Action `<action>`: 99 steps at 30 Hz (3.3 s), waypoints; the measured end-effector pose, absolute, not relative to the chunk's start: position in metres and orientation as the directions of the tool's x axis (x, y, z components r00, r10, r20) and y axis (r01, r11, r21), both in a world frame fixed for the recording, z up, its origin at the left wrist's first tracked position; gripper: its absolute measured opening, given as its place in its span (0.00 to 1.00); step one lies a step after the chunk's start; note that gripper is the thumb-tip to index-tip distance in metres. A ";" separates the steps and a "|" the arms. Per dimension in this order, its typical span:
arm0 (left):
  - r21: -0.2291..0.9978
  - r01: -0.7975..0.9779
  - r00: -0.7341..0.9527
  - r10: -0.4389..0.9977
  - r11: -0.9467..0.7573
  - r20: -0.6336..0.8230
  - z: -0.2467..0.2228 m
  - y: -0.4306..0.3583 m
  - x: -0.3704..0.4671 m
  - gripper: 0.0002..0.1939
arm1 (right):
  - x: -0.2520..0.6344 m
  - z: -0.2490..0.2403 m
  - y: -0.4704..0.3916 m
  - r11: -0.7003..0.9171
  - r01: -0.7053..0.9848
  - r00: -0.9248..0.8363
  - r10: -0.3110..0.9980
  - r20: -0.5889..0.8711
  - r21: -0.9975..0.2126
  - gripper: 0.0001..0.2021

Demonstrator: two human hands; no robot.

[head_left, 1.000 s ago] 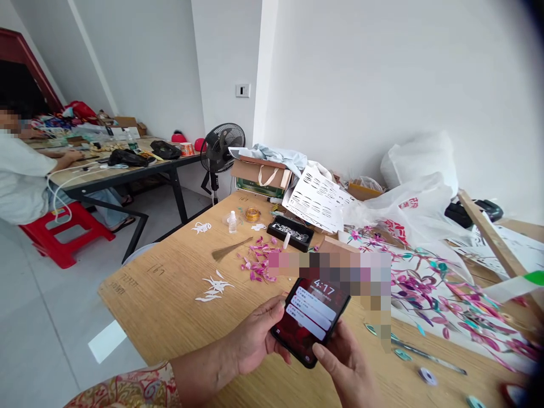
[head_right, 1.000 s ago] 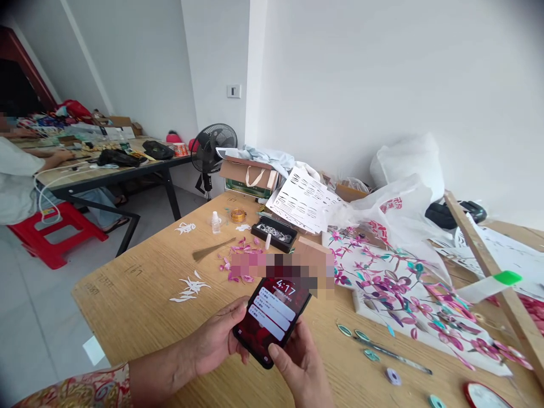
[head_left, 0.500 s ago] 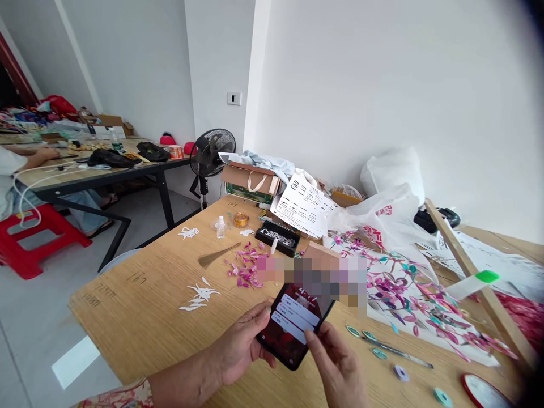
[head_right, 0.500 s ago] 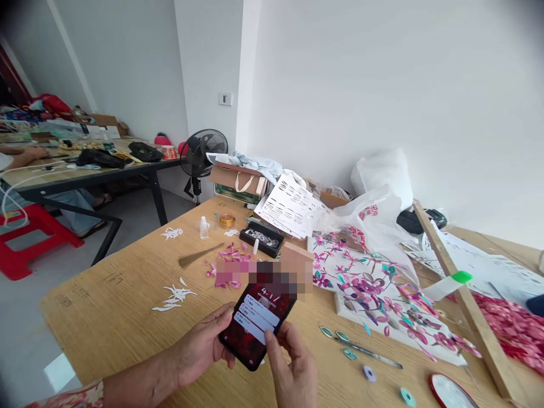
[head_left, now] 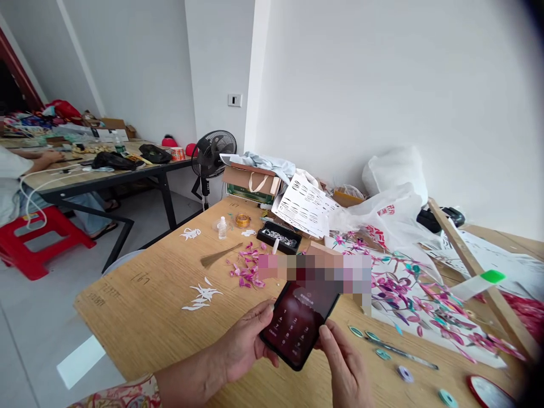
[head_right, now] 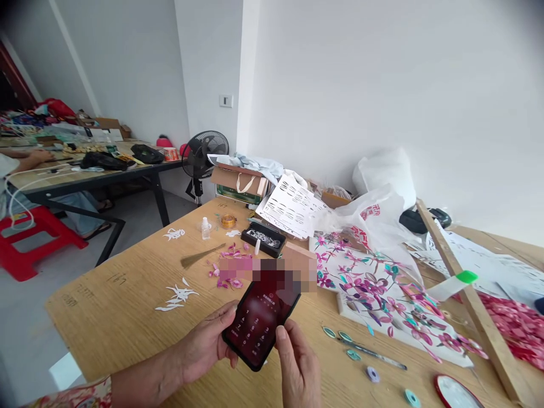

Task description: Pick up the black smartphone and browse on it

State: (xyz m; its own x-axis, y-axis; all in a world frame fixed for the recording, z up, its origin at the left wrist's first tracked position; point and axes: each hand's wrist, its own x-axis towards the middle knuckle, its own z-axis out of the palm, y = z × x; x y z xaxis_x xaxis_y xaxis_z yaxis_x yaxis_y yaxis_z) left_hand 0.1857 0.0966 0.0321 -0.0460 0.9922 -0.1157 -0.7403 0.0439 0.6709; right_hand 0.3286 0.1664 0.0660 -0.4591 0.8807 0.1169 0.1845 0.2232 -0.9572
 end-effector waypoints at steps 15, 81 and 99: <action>0.696 -0.718 -0.079 0.994 0.000 -0.082 0.046 0.105 0.182 0.18 | 0.320 0.058 0.161 -0.034 -0.029 -0.453 0.891 -0.017 -0.999 0.14; 0.654 -0.757 -0.067 0.995 -0.005 -0.070 0.039 0.104 0.191 0.13 | 0.311 0.061 0.157 -0.003 0.014 -0.374 0.928 -0.008 -1.000 0.18; 0.670 -0.742 -0.065 0.997 -0.021 -0.040 0.036 0.105 0.191 0.15 | 0.313 0.048 0.152 -0.041 -0.105 -0.389 0.921 0.003 -0.994 0.23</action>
State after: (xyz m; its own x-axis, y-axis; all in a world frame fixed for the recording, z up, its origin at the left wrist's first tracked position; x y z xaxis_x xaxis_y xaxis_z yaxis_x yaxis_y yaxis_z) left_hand 0.1906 0.1055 0.0360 -0.0652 0.9971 -0.0403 -0.7418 -0.0214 0.6703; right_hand 0.3128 0.1520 0.0483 -0.3887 0.9213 0.0027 -0.1051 -0.0414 -0.9936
